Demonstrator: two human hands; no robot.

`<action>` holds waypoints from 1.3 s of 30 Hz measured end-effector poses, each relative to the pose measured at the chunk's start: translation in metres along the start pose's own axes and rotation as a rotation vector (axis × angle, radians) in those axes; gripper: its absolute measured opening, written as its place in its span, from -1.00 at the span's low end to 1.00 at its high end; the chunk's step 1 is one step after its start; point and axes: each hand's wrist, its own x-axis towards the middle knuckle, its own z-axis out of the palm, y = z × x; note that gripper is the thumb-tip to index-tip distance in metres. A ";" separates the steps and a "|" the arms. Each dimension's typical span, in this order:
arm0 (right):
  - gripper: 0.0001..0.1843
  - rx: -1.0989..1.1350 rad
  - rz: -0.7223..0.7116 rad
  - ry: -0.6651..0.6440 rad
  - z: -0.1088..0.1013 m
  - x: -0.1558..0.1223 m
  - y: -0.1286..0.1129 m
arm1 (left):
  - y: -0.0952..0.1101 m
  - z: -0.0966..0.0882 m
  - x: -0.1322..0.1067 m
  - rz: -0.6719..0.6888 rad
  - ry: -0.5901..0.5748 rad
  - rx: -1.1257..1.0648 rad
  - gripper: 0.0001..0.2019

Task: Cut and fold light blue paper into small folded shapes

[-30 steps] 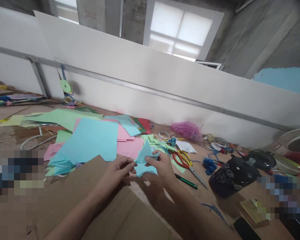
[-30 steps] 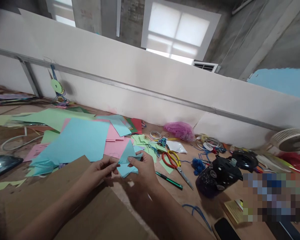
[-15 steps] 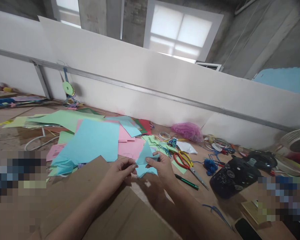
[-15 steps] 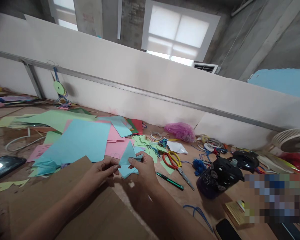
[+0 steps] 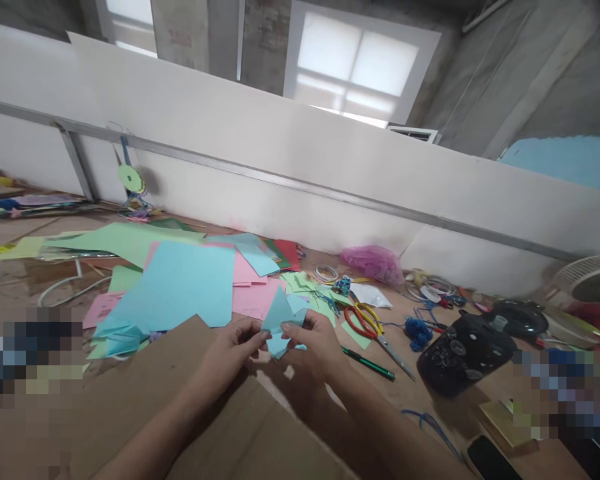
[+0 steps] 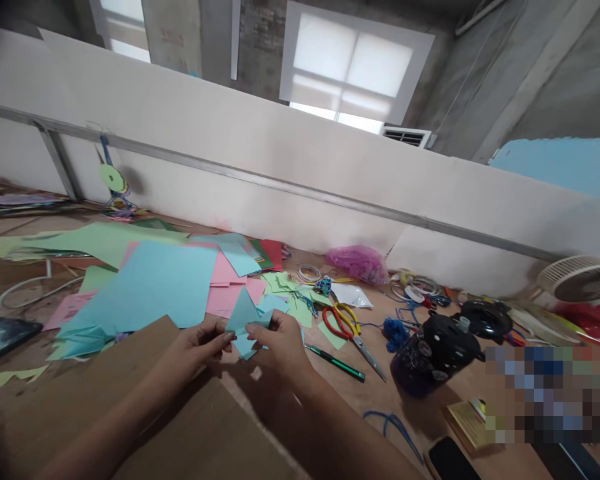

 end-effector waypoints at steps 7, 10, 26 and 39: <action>-0.77 0.025 -0.060 -0.020 0.001 0.000 0.001 | 0.002 0.003 0.000 -0.009 -0.008 -0.011 -0.67; -0.68 0.086 -0.144 0.007 0.003 0.000 0.000 | 0.005 0.004 0.000 -0.046 0.005 -0.079 -0.65; -0.76 0.094 -0.133 0.100 0.002 0.000 0.001 | 0.004 0.006 0.000 -0.063 0.029 -0.127 -0.65; -0.63 0.245 -0.053 0.057 0.002 0.002 0.003 | 0.016 0.008 -0.003 0.040 0.133 0.060 -0.65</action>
